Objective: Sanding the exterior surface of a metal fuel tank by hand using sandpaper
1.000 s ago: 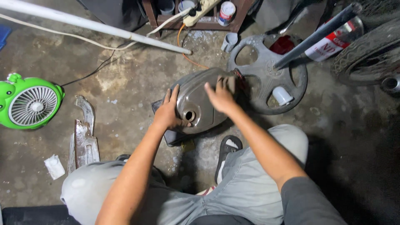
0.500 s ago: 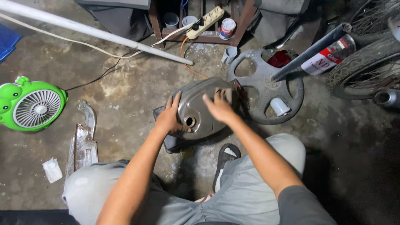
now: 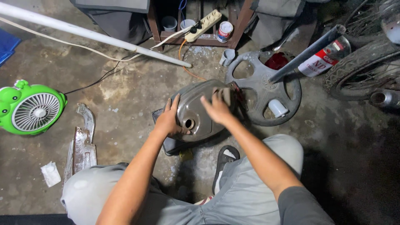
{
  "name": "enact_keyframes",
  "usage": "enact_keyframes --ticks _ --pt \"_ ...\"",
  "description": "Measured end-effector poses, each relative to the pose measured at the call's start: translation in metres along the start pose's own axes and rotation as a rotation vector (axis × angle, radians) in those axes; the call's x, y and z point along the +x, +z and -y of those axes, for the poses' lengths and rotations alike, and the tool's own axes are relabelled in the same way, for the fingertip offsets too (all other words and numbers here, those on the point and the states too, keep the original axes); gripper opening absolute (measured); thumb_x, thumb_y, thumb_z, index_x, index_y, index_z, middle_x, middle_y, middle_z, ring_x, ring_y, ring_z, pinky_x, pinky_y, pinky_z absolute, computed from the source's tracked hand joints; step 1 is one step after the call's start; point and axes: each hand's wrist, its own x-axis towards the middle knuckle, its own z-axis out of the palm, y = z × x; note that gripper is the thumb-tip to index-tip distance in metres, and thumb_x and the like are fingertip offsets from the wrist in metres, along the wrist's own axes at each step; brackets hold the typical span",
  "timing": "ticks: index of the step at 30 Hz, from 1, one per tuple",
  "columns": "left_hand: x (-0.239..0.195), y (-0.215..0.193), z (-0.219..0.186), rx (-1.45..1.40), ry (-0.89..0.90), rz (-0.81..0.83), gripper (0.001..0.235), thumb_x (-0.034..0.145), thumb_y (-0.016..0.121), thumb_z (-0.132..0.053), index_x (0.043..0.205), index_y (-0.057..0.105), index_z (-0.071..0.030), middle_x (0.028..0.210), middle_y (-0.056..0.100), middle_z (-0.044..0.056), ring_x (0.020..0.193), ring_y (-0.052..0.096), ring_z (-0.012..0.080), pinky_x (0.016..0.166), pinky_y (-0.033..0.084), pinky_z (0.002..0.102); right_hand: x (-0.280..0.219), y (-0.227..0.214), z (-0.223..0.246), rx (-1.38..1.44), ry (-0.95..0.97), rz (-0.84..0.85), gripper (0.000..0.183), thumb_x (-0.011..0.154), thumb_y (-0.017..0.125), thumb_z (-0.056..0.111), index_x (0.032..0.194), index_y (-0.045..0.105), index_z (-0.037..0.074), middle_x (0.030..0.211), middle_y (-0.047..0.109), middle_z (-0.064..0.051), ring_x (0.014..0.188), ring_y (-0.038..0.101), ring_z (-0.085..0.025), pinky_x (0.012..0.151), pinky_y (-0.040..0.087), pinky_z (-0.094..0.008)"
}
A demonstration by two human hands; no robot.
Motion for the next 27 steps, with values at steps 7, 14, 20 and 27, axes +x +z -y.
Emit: enact_keyframes --ticks 7,14,20,27 --pt "-0.006 -0.006 -0.007 -0.006 -0.010 0.003 0.150 0.053 0.101 -0.036 0.165 0.001 -0.032 0.168 0.013 0.023 0.148 0.028 0.0514 0.119 0.034 0.059 0.016 -0.008 -0.019 0.039 0.075 0.021 0.100 0.098 0.024 0.074 0.161 0.015 -0.003 0.164 0.016 -0.034 0.154 0.019 -0.043 0.125 0.017 -0.058" --pt "-0.009 -0.005 -0.011 -0.014 -0.001 0.003 0.150 0.054 0.101 -0.035 0.165 0.001 -0.031 0.166 0.014 0.026 0.145 0.029 0.0539 0.117 0.035 0.060 0.052 0.020 -0.059 -0.027 0.002 -0.012 0.094 0.103 0.033 0.065 0.160 0.014 -0.007 0.165 0.006 -0.036 0.155 0.014 -0.047 0.125 0.015 -0.060" --pt "-0.017 -0.008 -0.015 -0.007 -0.005 -0.003 0.147 0.057 0.100 -0.032 0.165 0.001 -0.030 0.166 0.014 0.026 0.144 0.033 0.0530 0.119 0.036 0.057 0.058 0.049 -0.078 0.021 -0.002 -0.047 0.095 0.102 0.034 0.068 0.160 0.017 -0.006 0.165 0.008 -0.036 0.154 0.016 -0.048 0.126 0.017 -0.058" --pt "-0.012 -0.006 -0.018 0.006 0.005 -0.016 0.139 0.065 0.095 -0.023 0.165 -0.002 -0.030 0.165 0.014 0.026 0.137 0.041 0.0564 0.115 0.041 0.058 0.091 0.036 -0.102 0.104 -0.041 -0.117 0.094 0.104 0.032 0.064 0.159 0.012 -0.010 0.163 0.007 -0.040 0.154 0.012 -0.048 0.126 0.014 -0.058"
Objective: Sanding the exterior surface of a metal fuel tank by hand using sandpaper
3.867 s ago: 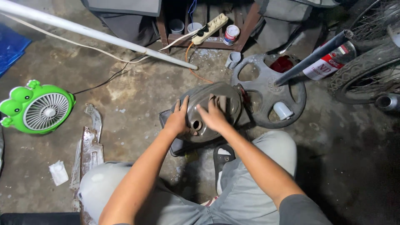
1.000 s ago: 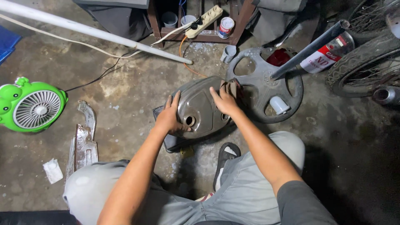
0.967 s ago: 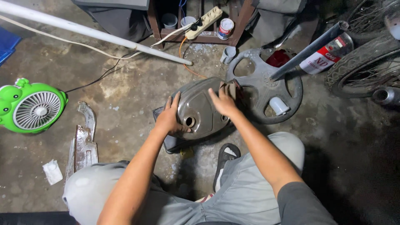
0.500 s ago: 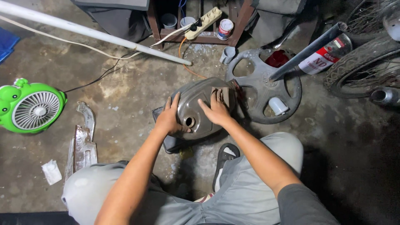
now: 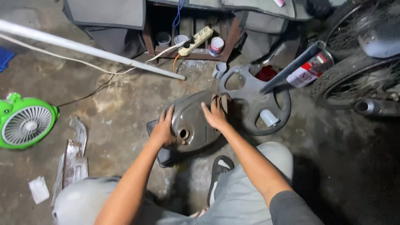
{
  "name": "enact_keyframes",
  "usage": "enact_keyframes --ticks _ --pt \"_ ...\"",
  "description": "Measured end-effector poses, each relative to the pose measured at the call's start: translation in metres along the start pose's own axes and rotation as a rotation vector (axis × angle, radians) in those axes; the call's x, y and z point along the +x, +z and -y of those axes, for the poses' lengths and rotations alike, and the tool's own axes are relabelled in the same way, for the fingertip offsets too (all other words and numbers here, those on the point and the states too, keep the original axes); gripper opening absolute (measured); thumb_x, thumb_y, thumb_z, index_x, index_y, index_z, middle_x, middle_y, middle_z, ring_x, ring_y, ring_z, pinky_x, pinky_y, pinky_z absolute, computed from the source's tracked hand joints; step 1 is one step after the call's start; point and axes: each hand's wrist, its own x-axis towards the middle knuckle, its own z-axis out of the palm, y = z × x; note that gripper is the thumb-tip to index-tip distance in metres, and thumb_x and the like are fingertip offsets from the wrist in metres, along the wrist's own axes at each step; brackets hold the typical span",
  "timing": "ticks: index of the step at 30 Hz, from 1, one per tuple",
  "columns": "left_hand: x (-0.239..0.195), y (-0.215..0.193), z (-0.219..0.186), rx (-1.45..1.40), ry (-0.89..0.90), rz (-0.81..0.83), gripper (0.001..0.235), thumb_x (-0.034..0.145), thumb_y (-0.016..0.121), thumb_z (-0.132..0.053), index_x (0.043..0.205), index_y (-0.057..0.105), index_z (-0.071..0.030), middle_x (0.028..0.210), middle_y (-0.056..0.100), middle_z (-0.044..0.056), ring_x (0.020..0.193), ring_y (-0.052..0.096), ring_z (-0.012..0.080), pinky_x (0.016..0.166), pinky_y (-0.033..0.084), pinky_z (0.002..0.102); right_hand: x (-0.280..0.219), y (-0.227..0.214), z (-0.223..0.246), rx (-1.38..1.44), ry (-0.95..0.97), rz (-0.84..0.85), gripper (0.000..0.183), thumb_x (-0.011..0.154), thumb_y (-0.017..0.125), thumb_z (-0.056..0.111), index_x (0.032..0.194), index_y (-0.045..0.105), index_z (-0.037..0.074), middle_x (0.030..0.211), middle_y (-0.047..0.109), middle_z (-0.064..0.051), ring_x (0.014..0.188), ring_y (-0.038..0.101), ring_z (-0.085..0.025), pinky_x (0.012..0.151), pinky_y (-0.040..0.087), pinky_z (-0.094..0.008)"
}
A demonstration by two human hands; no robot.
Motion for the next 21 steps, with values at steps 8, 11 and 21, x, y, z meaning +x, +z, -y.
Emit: enact_keyframes --ticks 8,11,21 --pt "0.003 0.011 0.012 -0.024 -0.009 0.016 0.147 0.055 0.100 -0.031 0.165 0.001 -0.030 0.165 0.016 0.026 0.138 0.040 0.0577 0.116 0.040 0.059 -0.028 0.005 0.024 -0.080 0.002 0.052 0.094 0.102 0.037 0.065 0.159 0.017 -0.007 0.163 0.010 -0.039 0.153 0.016 -0.049 0.124 0.017 -0.059" --pt "-0.001 0.002 0.004 -0.006 0.006 0.001 0.143 0.060 0.097 -0.026 0.165 -0.002 -0.030 0.166 0.014 0.026 0.137 0.041 0.0582 0.115 0.041 0.060 -0.018 -0.007 0.022 -0.059 0.061 0.017 0.097 0.101 0.030 0.072 0.160 0.020 -0.005 0.165 0.009 -0.035 0.154 0.016 -0.045 0.126 0.016 -0.057" --pt "0.006 0.003 0.007 -0.046 -0.010 0.009 0.154 0.050 0.104 -0.034 0.165 0.001 -0.031 0.165 0.015 0.027 0.143 0.033 0.0562 0.117 0.037 0.060 0.021 0.015 -0.017 -0.032 0.062 -0.002 0.093 0.104 0.034 0.066 0.160 0.016 -0.006 0.166 0.005 -0.036 0.155 0.012 -0.046 0.127 0.013 -0.056"
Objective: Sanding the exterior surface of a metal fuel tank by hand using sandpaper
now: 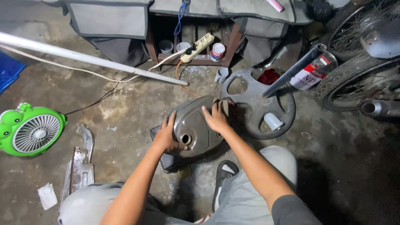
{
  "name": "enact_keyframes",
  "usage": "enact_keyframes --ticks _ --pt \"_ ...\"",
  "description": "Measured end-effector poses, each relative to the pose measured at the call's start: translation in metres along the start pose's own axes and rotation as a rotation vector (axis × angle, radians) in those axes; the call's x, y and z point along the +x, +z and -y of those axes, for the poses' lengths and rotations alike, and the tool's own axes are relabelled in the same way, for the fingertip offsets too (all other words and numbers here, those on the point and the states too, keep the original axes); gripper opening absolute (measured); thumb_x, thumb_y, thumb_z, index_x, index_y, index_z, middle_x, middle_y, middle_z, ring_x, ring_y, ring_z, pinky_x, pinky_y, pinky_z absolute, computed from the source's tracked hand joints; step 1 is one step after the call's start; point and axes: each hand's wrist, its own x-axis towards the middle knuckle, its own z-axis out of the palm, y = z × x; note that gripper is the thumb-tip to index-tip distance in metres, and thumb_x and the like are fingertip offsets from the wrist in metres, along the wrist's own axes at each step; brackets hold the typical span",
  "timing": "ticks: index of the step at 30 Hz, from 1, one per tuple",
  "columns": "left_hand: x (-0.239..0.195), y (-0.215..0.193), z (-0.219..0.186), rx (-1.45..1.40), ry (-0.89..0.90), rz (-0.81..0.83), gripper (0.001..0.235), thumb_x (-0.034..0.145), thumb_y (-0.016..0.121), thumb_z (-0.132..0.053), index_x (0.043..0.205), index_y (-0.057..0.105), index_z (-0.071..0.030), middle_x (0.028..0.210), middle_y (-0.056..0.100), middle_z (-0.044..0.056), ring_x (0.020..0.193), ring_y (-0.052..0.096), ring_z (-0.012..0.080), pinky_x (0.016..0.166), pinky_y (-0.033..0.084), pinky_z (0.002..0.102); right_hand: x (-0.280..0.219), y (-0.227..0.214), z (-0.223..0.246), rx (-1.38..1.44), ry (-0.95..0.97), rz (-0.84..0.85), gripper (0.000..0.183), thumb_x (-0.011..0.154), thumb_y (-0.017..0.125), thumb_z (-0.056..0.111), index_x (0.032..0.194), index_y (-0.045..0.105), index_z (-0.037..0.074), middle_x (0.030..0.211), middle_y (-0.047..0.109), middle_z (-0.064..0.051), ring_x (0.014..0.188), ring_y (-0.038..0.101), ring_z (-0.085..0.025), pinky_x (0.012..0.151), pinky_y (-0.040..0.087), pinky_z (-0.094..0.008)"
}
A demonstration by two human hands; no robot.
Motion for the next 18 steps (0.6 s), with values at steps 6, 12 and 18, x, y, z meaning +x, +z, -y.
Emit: enact_keyframes --ticks 6,12,18 --pt "-0.002 0.000 -0.001 0.026 -0.012 0.008 0.152 0.053 0.102 -0.032 0.164 -0.001 -0.033 0.166 0.013 0.025 0.145 0.032 0.0526 0.120 0.035 0.055 -0.072 -0.005 0.064 -0.052 -0.029 0.104 0.090 0.103 0.036 0.062 0.159 0.018 -0.006 0.164 0.009 -0.038 0.154 0.017 -0.047 0.126 0.018 -0.055" --pt "-0.004 -0.003 -0.005 -0.013 0.011 -0.012 0.152 0.049 0.103 -0.030 0.165 0.004 -0.029 0.165 0.017 0.028 0.143 0.033 0.0556 0.120 0.034 0.058 -0.031 -0.025 0.036 -0.021 0.031 0.006 0.088 0.104 0.029 0.064 0.161 0.017 -0.002 0.166 0.008 -0.034 0.154 0.019 -0.046 0.126 0.018 -0.056" --pt "-0.004 -0.005 -0.005 -0.018 -0.008 0.010 0.153 0.050 0.103 -0.031 0.165 0.002 -0.031 0.166 0.014 0.027 0.144 0.031 0.0554 0.120 0.033 0.058 -0.048 -0.039 0.058 -0.011 0.032 0.179 0.097 0.101 0.022 0.075 0.160 0.023 -0.002 0.166 0.017 -0.030 0.155 0.019 -0.038 0.127 0.017 -0.050"
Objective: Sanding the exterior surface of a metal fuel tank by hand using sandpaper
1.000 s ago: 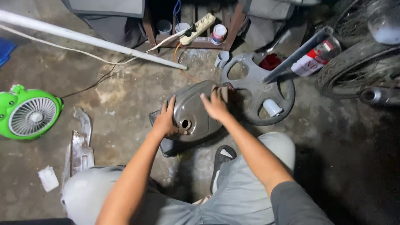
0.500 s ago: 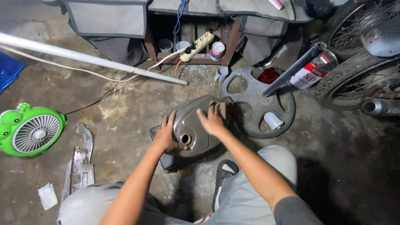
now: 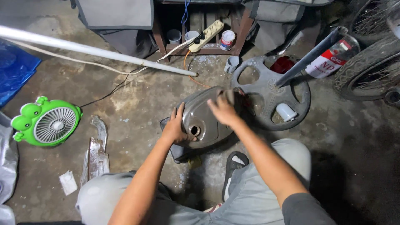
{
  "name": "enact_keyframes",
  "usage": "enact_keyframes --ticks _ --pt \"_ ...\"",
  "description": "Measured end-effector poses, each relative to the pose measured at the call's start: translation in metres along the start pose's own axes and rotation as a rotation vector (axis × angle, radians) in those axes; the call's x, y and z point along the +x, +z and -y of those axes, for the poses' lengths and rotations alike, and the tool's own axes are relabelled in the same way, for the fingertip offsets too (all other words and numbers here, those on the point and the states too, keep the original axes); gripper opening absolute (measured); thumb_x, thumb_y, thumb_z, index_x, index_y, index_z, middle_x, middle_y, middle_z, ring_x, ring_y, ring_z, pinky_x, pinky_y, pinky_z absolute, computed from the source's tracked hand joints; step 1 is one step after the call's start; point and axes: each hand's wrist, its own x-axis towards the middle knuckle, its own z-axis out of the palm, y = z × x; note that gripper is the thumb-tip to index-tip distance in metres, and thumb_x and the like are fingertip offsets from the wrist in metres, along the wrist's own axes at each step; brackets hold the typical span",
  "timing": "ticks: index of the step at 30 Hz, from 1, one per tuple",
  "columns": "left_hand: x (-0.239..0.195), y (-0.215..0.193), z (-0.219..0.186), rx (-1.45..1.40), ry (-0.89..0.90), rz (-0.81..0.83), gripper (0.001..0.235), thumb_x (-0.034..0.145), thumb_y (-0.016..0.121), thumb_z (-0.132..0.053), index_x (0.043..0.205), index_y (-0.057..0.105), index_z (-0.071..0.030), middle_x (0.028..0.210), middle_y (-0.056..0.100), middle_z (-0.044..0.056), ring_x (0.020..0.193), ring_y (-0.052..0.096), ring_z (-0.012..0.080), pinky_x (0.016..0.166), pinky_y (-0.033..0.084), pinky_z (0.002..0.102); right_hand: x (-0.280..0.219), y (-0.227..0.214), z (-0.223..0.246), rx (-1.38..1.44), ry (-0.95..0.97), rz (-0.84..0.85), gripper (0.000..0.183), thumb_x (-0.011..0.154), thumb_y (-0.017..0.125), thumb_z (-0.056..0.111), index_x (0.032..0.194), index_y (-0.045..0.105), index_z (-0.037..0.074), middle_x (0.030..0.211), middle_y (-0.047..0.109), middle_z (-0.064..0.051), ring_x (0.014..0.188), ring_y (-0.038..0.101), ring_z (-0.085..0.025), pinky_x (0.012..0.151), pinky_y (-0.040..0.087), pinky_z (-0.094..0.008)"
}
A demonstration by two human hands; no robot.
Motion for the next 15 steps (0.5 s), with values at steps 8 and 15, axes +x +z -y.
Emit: enact_keyframes --ticks 8,15 --pt "0.000 -0.004 -0.003 0.003 -0.013 0.010 0.150 0.053 0.102 -0.031 0.164 0.000 -0.031 0.166 0.013 0.026 0.144 0.032 0.0541 0.120 0.034 0.057 -0.032 -0.006 0.022 -0.019 -0.053 0.052 0.102 0.099 0.027 0.076 0.161 0.016 -0.004 0.165 0.013 -0.034 0.155 0.017 -0.042 0.126 0.017 -0.055" --pt "0.000 0.001 -0.003 0.003 -0.001 0.013 0.150 0.053 0.102 -0.033 0.165 0.002 -0.030 0.166 0.014 0.027 0.144 0.033 0.0544 0.119 0.035 0.058 -0.054 -0.005 0.039 0.015 -0.048 0.021 0.100 0.099 0.037 0.069 0.159 0.018 -0.008 0.162 0.016 -0.040 0.152 0.024 -0.046 0.125 0.021 -0.056"
